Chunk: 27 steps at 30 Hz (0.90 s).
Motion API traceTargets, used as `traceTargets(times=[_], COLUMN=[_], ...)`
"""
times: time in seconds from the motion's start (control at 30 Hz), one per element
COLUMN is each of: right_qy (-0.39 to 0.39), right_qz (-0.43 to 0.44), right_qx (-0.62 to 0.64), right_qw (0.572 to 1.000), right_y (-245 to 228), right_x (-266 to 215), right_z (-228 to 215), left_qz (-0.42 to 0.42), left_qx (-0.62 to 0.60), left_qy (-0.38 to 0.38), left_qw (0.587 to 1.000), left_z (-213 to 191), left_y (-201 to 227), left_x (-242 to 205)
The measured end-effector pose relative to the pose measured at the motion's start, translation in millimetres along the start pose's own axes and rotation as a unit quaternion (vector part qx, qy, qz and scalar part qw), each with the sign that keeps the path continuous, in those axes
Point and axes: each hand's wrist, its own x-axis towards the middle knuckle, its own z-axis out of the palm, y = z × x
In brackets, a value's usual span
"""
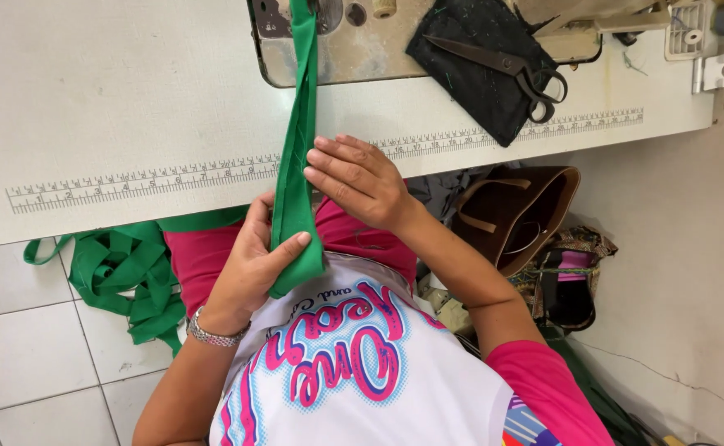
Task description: Sewing green fabric strips using an industrial sewing machine
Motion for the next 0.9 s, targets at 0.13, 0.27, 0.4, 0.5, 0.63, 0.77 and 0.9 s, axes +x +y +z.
traceTargets(times=[0.13, 0.27, 0.4, 0.5, 0.63, 0.77, 0.9], right_qy=[-0.034, -0.061, -0.088, -0.096, -0.127, -0.136, -0.135], right_qz=[-0.016, -0.013, 0.000, -0.003, 0.002, 0.012, 0.025], right_qx=[-0.004, -0.006, -0.018, -0.037, -0.045, -0.033, -0.028], right_qw=[0.999, 0.998, 0.996, 0.995, 0.991, 0.990, 0.990], right_y=[5.2, 7.8, 7.0, 5.4, 12.1, 15.1, 16.7], right_x=[-3.1, -22.0, -24.1, -22.8, -31.1, -36.5, -43.3], right_z=[-4.7, -0.9, -3.6, -8.2, -17.2, -21.5, -20.6], left_qz=[0.019, 0.041, 0.207, 0.307, 0.425, 0.450, 0.434], left_qx=[0.069, 0.164, 0.485, 0.578, 0.635, 0.681, 0.709], left_qy=[-0.024, -0.034, 0.082, 0.087, 0.029, -0.018, -0.054], left_qw=[0.997, 0.985, 0.846, 0.751, 0.645, 0.577, 0.553], left_z=[9.9, 14.5, 13.2, 7.8, 9.0, 31.5, 27.7], left_y=[14.5, 9.0, -6.9, -14.6, -10.8, 14.4, 11.0], left_x=[-0.4, 2.3, 4.4, 14.0, 34.2, 47.3, 54.2])
